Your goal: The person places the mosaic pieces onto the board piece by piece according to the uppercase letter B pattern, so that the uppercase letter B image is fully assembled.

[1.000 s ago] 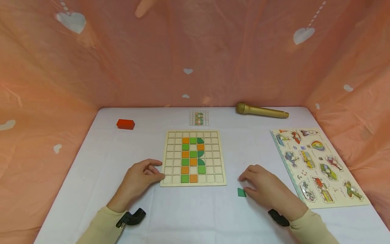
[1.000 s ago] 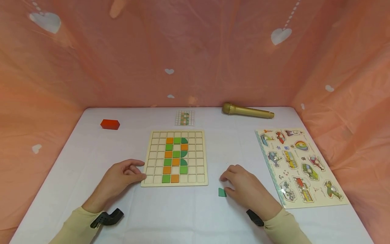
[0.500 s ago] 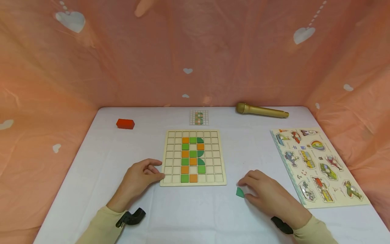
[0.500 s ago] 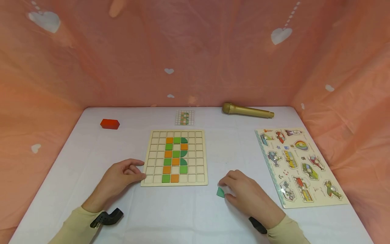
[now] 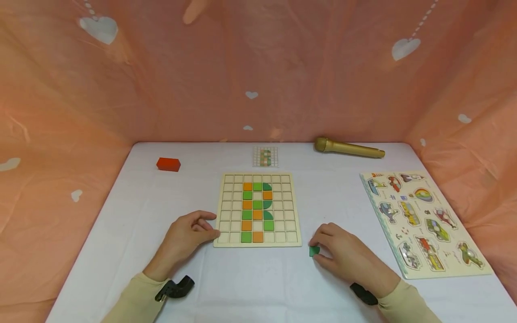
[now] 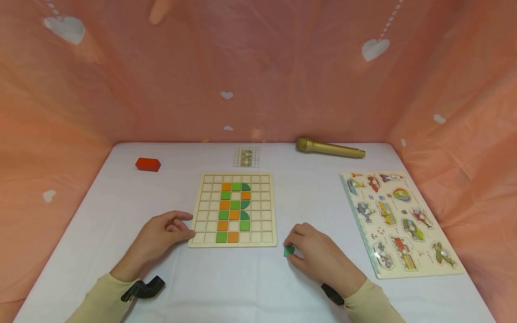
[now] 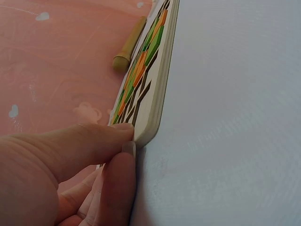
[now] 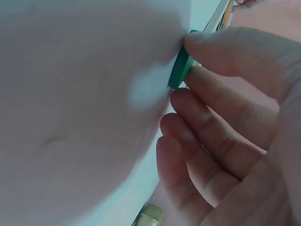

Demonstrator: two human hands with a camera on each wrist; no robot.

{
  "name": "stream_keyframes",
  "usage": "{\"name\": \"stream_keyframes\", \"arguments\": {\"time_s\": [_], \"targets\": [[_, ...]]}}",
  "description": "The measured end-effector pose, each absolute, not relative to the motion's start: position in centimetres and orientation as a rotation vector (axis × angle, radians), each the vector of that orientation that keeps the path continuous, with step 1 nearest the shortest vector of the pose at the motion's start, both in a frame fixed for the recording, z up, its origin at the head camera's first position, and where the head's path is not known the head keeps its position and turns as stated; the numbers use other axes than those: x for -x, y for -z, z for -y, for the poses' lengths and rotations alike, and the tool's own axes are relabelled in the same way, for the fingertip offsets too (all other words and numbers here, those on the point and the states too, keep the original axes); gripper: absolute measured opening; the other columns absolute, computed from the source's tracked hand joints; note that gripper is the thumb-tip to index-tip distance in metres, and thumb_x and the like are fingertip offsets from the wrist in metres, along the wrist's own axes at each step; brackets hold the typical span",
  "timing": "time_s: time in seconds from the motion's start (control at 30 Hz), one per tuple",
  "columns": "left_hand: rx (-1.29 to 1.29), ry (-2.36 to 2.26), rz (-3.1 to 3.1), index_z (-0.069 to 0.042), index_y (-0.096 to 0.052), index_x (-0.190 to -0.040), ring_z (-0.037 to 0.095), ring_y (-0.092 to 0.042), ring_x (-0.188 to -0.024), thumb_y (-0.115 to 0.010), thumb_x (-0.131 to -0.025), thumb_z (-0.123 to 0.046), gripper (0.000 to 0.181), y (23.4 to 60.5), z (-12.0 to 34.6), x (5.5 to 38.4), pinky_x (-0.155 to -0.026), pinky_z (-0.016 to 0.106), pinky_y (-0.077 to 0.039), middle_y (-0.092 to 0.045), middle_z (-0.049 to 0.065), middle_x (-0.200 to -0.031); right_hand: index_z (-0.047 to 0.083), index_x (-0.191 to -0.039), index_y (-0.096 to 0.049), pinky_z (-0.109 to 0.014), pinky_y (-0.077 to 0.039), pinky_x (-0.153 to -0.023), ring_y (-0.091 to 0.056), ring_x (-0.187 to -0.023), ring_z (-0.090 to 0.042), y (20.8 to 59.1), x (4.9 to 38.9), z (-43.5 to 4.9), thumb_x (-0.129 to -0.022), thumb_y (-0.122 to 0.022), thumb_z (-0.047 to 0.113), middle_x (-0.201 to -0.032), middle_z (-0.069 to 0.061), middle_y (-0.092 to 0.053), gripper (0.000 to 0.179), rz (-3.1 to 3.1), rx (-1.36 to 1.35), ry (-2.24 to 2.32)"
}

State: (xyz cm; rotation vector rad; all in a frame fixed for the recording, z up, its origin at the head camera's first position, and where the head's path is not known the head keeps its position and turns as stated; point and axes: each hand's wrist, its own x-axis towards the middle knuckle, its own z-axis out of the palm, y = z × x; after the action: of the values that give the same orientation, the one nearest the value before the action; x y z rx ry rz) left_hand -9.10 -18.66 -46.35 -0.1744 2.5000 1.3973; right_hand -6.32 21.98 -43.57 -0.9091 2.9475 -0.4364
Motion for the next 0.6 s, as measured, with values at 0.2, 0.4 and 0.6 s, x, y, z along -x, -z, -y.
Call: {"name": "stream_keyframes", "arguments": {"time_s": [0.2, 0.4, 0.6], "targets": [[0.179, -1.394, -2.495, -0.011, -0.073, -0.131, 0.016, -0.065, -0.078, -0.090, -0.088, -0.025, 0.048, 46.3, 18.7, 9.0, -0.074, 0.025, -0.048, -0.073, 0.003, -0.095, 0.021, -0.100, -0.077, -0.028, -0.058, -0.082, -0.060, -0.095, -0.004, 43.5, 6.8, -21.6, -0.084, -0.090, 0.015, -0.104, 0.011, -0.066, 0.021, -2.963, 0.942, 0.444], [0.178, -1.389, -2.503, -0.011, -0.073, -0.132, 0.017, -0.066, -0.079, -0.089, -0.088, -0.024, 0.048, 46.3, 18.7, 9.1, -0.074, 0.026, -0.048, -0.074, 0.003, -0.095, 0.019, -0.098, -0.078, -0.024, -0.055, -0.076, -0.056, -0.092, -0.004, 42.6, 8.1, -19.5, -0.085, -0.090, 0.015, -0.100, 0.010, -0.064, 0.018, -2.962, 1.052, 0.478], [0.173, -1.386, -2.501, -0.011, -0.073, -0.132, 0.017, -0.066, -0.080, -0.089, -0.089, -0.025, 0.048, 46.4, 18.7, 9.2, -0.074, 0.026, -0.048, -0.074, 0.003, -0.095, 0.015, -0.100, -0.079, -0.025, -0.055, -0.078, -0.058, -0.094, -0.007, 42.3, 9.6, -16.0, -0.090, -0.086, 0.015, -0.099, 0.007, -0.065, 0.012, -2.897, 1.141, 0.505]]}}
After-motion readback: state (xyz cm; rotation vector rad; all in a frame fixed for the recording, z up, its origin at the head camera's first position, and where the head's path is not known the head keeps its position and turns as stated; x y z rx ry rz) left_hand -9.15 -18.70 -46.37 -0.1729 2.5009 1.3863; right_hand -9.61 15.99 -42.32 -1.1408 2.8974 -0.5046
